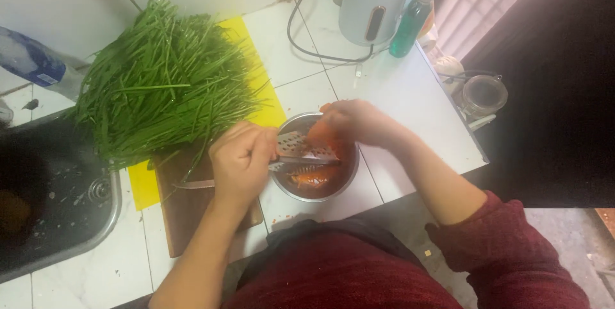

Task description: Grating a carrot into a metal bowl using a handheld grater.

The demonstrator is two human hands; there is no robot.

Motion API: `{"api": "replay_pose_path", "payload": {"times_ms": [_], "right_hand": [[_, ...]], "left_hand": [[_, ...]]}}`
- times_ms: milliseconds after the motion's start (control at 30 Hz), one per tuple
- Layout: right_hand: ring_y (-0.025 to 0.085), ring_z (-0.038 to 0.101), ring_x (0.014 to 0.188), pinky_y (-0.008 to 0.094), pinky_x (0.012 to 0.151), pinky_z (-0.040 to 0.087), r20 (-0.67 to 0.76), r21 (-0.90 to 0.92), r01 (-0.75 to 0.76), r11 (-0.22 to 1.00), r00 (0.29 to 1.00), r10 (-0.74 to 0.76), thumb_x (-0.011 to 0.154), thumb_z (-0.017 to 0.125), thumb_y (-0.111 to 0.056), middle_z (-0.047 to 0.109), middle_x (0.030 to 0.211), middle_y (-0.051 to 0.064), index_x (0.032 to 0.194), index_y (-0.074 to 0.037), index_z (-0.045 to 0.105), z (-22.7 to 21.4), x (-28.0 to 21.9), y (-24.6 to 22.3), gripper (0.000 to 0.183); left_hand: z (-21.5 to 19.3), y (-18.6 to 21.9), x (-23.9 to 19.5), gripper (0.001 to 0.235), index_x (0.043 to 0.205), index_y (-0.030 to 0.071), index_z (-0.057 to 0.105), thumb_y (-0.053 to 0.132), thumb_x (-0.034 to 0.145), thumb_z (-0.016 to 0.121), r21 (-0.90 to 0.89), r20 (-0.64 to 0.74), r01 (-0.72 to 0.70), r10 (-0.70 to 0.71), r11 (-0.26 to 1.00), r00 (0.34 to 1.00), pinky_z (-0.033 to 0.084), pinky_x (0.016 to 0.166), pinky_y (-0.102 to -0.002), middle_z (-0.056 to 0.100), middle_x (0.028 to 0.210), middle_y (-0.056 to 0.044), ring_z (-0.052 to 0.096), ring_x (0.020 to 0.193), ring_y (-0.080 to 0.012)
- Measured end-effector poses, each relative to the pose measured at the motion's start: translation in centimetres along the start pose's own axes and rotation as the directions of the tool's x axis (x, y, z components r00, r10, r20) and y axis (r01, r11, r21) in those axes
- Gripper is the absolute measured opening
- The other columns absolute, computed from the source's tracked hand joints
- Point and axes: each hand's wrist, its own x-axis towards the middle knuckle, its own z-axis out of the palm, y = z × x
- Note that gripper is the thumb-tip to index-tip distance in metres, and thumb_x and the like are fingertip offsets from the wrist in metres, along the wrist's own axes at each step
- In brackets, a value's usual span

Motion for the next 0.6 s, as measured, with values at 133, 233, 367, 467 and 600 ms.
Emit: {"api": "replay_pose_path", "payload": {"times_ms": [133,233,367,467,600], "right_hand": [[0.028,0.07,0.093,0.042,0.089,0.055,0.207,-0.758,0.268,0.594,0.963,-0.17,0.093,0.063,-0.021,0.073,0.1,0.009,0.101,-0.023,0.075,1.7,-0.9,-6.0,0.015],[0.035,0.07,0.094,0.041,0.113,0.042,-0.088,-0.298,-0.119,0.947,0.991,0.096,0.094,0.069,-0.029,0.077,0.097,0.006,0.095,-0.015,0.069,2.4,-1.6,-7.8,0.013],[0.033,0.068,0.095,0.042,0.081,0.056,-0.204,-0.188,0.023,0.982,0.977,-0.062,0.078,0.083,-0.02,0.068,0.1,0.009,0.108,-0.014,0.064,4.4,-2.1,-5.8,0.036],[0.031,0.067,0.099,0.04,0.081,0.056,-0.238,-0.149,0.118,0.982,0.96,-0.151,0.077,0.083,-0.013,0.067,0.102,0.008,0.113,-0.015,0.064,5.1,-1.9,-4.8,0.041],[0.031,0.063,0.105,0.041,0.084,0.054,-0.186,-0.149,0.119,0.982,0.972,-0.146,0.074,0.081,-0.007,0.065,0.107,0.008,0.118,-0.015,0.064,4.8,-1.6,-4.9,0.047]], "left_hand": [[-0.2,-0.2,0.0,0.027,0.072,0.002,0.065,0.006,0.098,0.063,0.003,-0.007,0.026,-0.026,1.0,1.0,0.047,0.063,-0.033,0.062,0.067,-0.007,0.06,0.065,-0.0202],[-0.5,-0.9,0.0,0.025,0.075,0.001,0.067,0.007,0.099,0.063,0.022,-0.022,0.019,-0.019,1.0,1.0,0.047,0.064,-0.034,0.063,0.068,-0.007,0.059,0.065,-0.0197],[-0.7,-2.1,-0.5,0.029,0.072,0.002,0.064,0.007,0.1,0.061,-0.031,-0.034,0.064,-0.065,0.997,0.997,0.048,0.066,-0.032,0.064,0.069,-0.005,0.06,0.068,-0.0177],[-0.9,-2.4,-0.4,0.028,0.074,0.001,0.066,0.008,0.101,0.06,-0.033,-0.035,0.114,-0.116,0.993,0.993,0.049,0.066,-0.031,0.065,0.07,-0.005,0.061,0.069,-0.0165],[-1.1,-2.9,-0.6,0.031,0.074,0.001,0.064,0.01,0.104,0.059,-0.052,-0.051,0.135,-0.138,0.99,0.989,0.049,0.07,-0.031,0.066,0.071,-0.004,0.061,0.071,-0.0162]]}}
